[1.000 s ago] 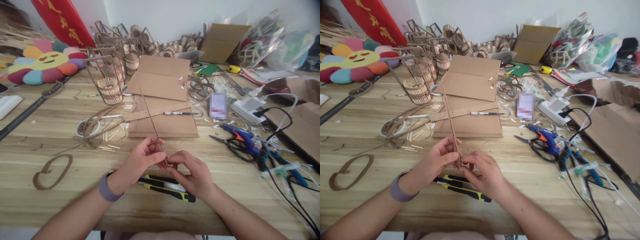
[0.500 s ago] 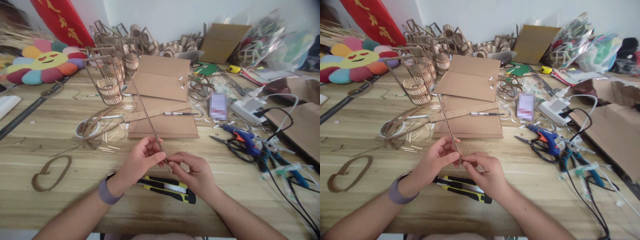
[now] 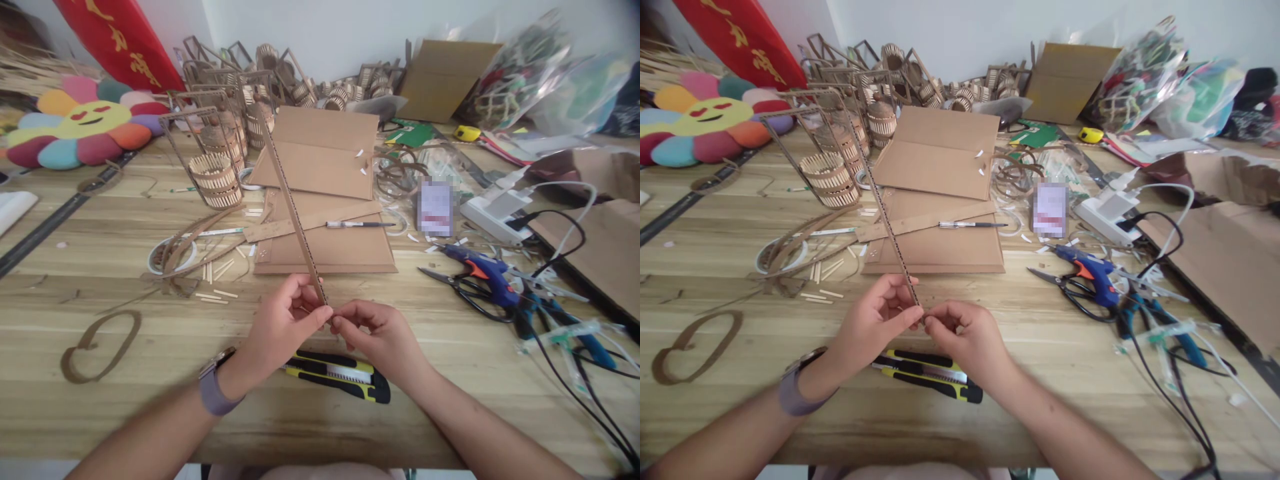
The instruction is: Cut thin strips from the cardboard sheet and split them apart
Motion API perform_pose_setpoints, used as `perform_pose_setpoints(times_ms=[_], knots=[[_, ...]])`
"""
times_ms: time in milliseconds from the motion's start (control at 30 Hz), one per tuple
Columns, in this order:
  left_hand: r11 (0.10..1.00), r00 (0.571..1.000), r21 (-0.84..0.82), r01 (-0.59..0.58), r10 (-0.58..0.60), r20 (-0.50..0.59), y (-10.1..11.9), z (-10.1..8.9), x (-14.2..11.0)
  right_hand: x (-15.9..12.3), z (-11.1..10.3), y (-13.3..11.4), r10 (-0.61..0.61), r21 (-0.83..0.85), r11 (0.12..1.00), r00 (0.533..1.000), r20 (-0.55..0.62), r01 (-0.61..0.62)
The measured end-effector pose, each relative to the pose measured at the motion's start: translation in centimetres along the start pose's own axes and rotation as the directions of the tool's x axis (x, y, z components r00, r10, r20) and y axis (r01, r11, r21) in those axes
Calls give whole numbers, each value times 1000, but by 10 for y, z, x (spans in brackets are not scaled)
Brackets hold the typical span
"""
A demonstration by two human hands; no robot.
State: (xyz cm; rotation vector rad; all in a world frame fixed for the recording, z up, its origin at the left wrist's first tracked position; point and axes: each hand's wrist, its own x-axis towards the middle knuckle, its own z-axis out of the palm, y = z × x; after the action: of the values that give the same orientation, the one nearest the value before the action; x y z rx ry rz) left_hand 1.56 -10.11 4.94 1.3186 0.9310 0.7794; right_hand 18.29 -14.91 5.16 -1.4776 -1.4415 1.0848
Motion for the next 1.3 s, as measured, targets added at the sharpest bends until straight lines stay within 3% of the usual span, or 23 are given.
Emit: perform_pose_setpoints(times_ms=[300,867,1133,1300], knots=[[998,999,53,-40,42,-30,-3,2,-3,0,2,2,69,-23,997,997,30,-68],[998,997,-52,18,-14,78,-7,2,-1,0,3,4,-33,-120,992,999,33,37],[977,995,207,48,-65,76,-3,3,-2,0,5,9,-145,-243,961,988,-53,128],[858,997,513,-23,-21,81,0,5,-7,-2,7,14,-179,-339,930,981,-79,142]])
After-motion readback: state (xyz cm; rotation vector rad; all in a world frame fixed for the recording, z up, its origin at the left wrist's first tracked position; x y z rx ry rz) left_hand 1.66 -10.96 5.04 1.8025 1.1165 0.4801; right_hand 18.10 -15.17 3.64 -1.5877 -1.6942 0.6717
